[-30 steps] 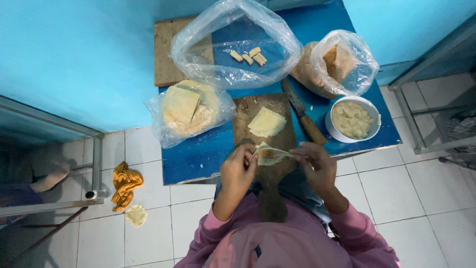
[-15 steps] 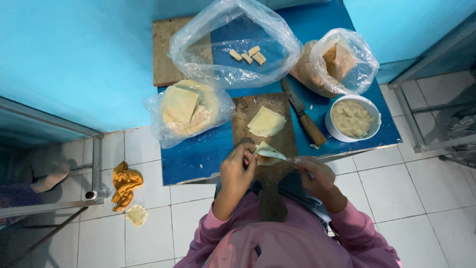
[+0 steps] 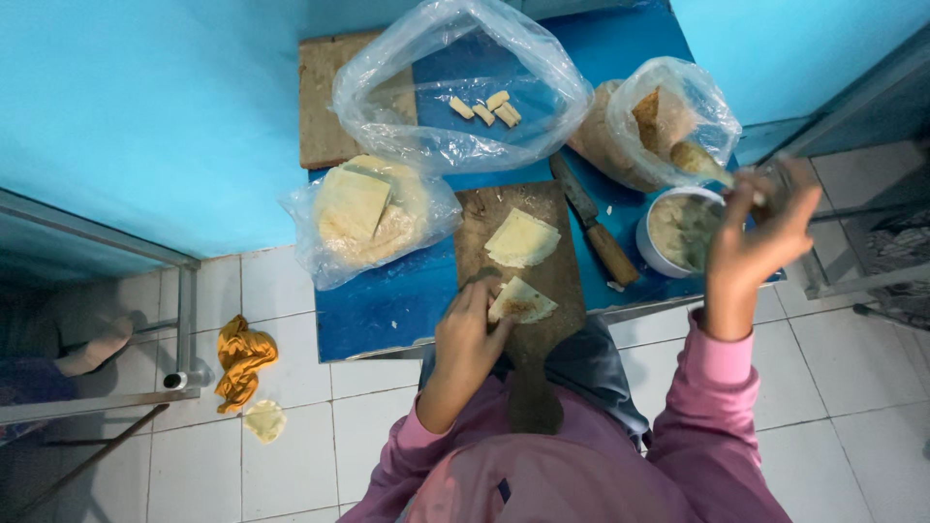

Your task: The person sits on the floor at a low table and folds thin slices of dough one at a time, pressing each folded piece and placing the rolled pieces into a plastic bag on the table. A knife, a bowl of dough, and a bag of flour sit on the table as they continue folding slices.

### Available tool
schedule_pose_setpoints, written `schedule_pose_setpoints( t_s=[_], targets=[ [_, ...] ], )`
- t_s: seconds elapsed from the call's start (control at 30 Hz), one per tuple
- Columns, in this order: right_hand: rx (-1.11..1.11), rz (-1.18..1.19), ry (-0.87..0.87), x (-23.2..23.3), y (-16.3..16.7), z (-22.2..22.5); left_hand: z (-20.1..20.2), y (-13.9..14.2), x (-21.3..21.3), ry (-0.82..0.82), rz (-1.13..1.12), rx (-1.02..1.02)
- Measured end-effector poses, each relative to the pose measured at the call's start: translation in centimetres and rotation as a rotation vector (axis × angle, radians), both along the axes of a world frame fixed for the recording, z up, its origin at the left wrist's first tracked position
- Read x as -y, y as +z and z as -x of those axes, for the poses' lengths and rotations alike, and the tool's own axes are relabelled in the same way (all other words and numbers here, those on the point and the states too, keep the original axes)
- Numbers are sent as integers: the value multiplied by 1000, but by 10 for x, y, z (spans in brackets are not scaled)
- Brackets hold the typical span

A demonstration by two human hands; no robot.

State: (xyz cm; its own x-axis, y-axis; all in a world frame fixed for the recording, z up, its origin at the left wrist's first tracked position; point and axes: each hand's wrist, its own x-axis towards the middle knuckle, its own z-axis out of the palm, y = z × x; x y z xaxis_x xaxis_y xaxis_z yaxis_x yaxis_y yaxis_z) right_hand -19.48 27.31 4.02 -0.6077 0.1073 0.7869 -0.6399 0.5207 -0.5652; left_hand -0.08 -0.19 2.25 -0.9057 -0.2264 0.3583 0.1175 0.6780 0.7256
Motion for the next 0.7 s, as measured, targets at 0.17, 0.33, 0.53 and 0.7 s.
schedule_pose_setpoints(
  t_s=[0.17,0.33,0.53,0.7],
  targets=[
    [81,-278,-29,23,31,12,3,-1,0,16,-1,31],
    [103,-399,-2,59,23,-64,-3,-4,-2,3,-143,-52],
    [508,-524,347,92,-13,-127,-4,-9,-13,27,-253,-120],
    [518,-403,320,100,-30,-125,-6,-8,-16,-1,-101,-158]
  ],
)
